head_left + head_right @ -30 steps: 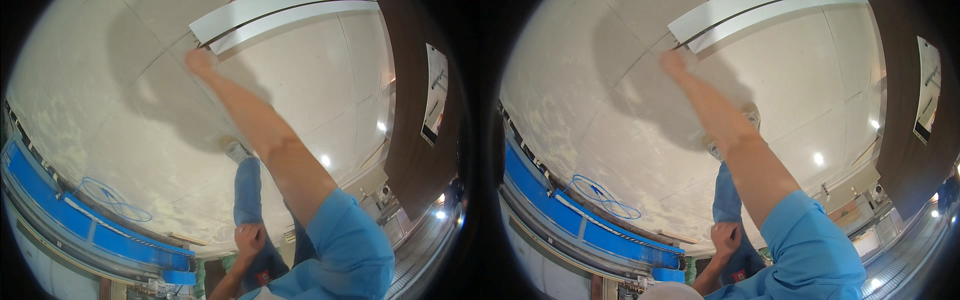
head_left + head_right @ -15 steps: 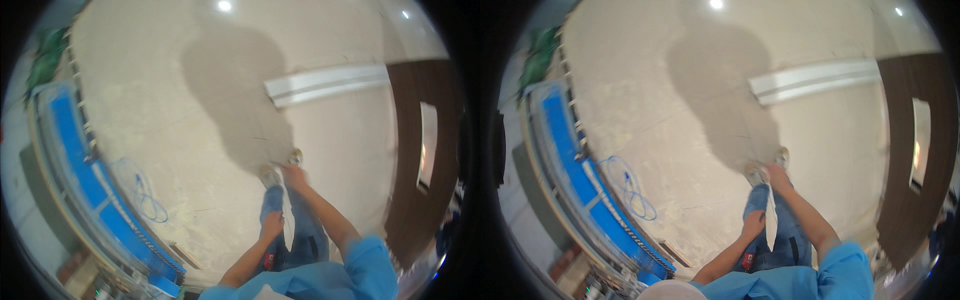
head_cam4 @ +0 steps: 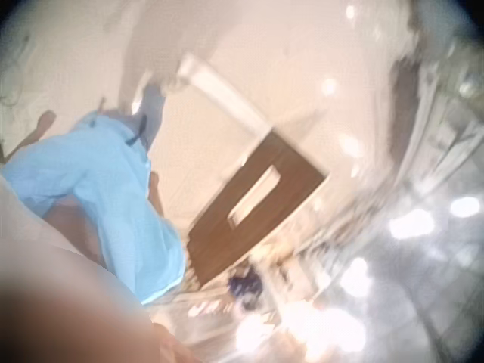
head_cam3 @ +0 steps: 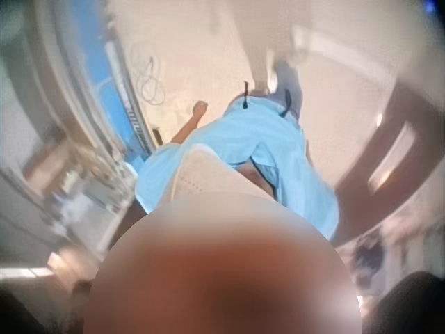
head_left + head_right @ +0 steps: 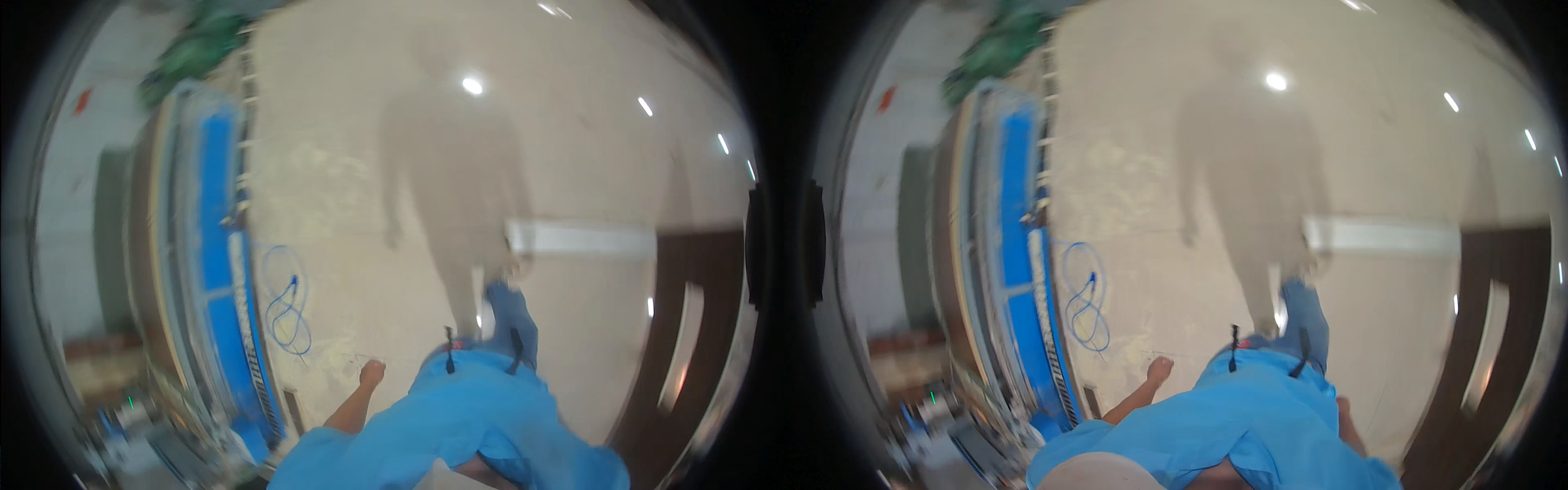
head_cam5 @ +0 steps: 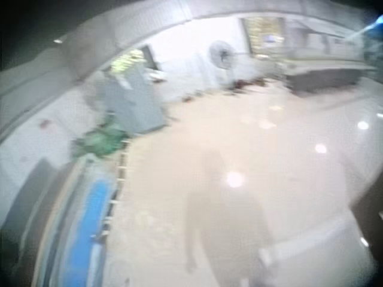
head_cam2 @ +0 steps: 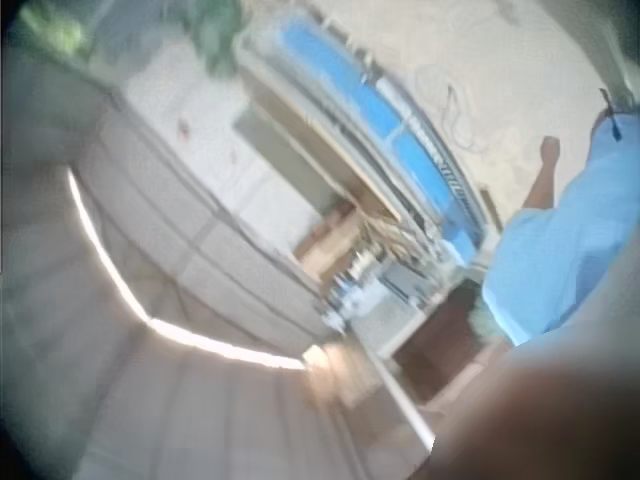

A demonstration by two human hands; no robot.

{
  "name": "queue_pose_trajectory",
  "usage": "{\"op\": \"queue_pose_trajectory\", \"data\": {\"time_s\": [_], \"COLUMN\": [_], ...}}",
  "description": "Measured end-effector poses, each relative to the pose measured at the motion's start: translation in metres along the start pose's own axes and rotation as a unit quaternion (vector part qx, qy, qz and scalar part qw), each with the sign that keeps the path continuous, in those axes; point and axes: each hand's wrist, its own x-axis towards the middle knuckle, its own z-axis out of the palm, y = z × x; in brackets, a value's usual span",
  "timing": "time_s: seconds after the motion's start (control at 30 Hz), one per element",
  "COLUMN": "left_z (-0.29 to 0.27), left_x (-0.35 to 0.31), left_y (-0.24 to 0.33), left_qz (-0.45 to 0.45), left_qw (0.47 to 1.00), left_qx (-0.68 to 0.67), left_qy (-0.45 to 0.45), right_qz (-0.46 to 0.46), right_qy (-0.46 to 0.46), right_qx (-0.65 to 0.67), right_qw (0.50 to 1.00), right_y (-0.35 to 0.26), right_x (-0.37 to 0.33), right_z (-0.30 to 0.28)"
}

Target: The person tapes a large cardboard-wrapped item on a dolly, moves it across the workshop, then handles white trim pieces and a curved wooden panel. They assist a coworker by holding the panel while the coworker applies trim, then place the panel on a workbench.

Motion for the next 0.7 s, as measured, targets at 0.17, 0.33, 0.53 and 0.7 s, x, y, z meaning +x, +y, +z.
{"op": "queue_pose_trajectory", "data": {"time_s": [0.17,0.33,0.53,0.7], "left_z": [-0.015,-0.048,-0.235,-0.472], "left_x": [0.006,0.038,0.2,0.285], "left_y": [0.011,0.062,0.141,0.159], "left_qz": [-0.132,-0.07,-0.207,-0.063], "left_qw": [0.88,0.885,0.648,0.749], "left_qx": [-0.433,-0.425,-0.693,-0.658], "left_qy": [-0.143,-0.176,-0.24,-0.045], "right_qz": [-0.302,-0.029,-0.186,-0.144], "right_qy": [0.178,0.101,0.102,0.023], "right_qx": [-0.271,0.328,0.405,0.41], "right_qw": [0.897,0.939,0.889,0.9], "right_y": [-0.123,-0.393,-0.677,-0.735], "right_x": [0.201,0.282,0.279,0.344], "right_z": [-0.185,-0.466,-0.623,-0.626]}}
